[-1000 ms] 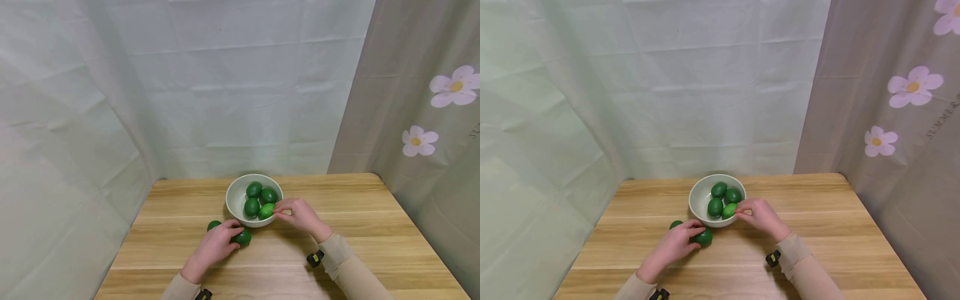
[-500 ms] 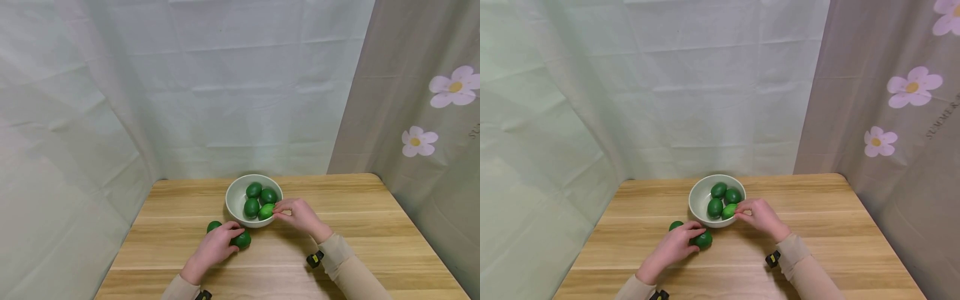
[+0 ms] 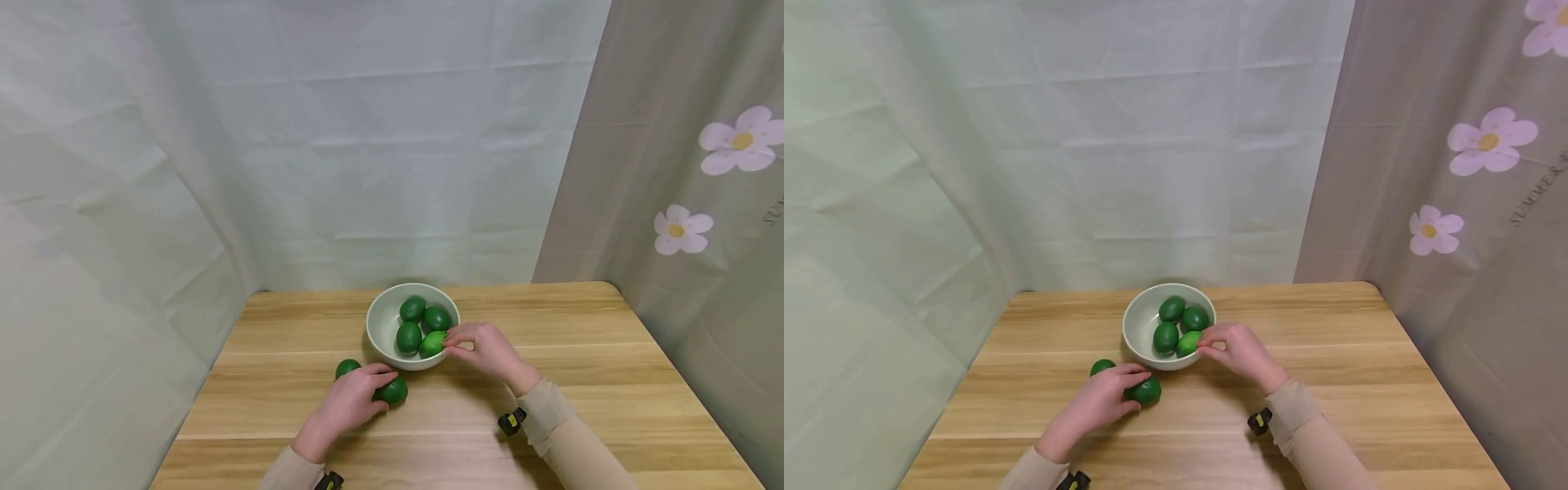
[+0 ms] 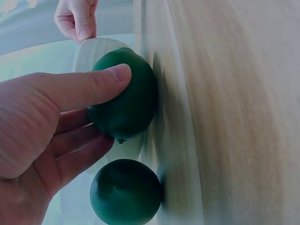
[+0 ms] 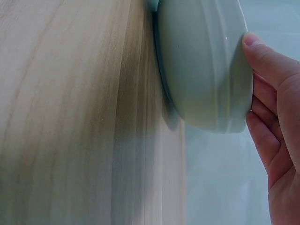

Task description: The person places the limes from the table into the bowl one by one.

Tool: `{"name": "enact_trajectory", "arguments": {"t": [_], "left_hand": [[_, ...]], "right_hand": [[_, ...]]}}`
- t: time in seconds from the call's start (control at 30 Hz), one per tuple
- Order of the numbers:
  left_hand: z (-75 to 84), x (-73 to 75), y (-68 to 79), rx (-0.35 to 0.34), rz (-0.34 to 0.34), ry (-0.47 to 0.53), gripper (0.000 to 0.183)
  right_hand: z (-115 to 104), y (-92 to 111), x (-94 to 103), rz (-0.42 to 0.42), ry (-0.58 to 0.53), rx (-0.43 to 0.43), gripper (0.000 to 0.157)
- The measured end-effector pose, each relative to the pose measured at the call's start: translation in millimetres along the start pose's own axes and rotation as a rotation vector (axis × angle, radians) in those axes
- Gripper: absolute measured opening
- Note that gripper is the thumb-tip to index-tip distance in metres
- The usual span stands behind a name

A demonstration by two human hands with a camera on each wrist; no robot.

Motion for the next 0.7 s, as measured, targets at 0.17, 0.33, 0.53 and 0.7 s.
{"name": "enact_trajectory", "arguments": {"t": [0.17, 0.33, 0.53, 0.7], "left_hand": [[1.6, 1.1, 0.7, -0.031, -0.004, 0.002, 0.052], [1.5, -0.6, 1.5, -0.063, -0.003, 0.018, 0.052], [0.3, 1.3, 0.7, -0.086, 0.024, 0.031, 0.051], [-0.7, 8.9, 1.1, -0.121, 0.06, 0.062, 0.051]], "right_hand": [[0.2, -0.1, -0.1, 0.007, -0.003, 0.01, 0.009], [0.0, -0.2, 1.1, 0.01, -0.013, 0.014, 0.01], [1.2, -1.6, 1.2, 0.013, -0.006, 0.016, 0.009], [-0.1, -0.8, -0.9, 0.013, -0.005, 0.036, 0.01]]}}
Point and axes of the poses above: each hand's wrist, its own y-axis away from the middle knuckle, its own x-axis out of the back of the hand, z = x × y, the point moved 3 cm from there along -y, towards the middle knuckle, and after that the axes turned 13 degrees about z, right-handed, at the moved point
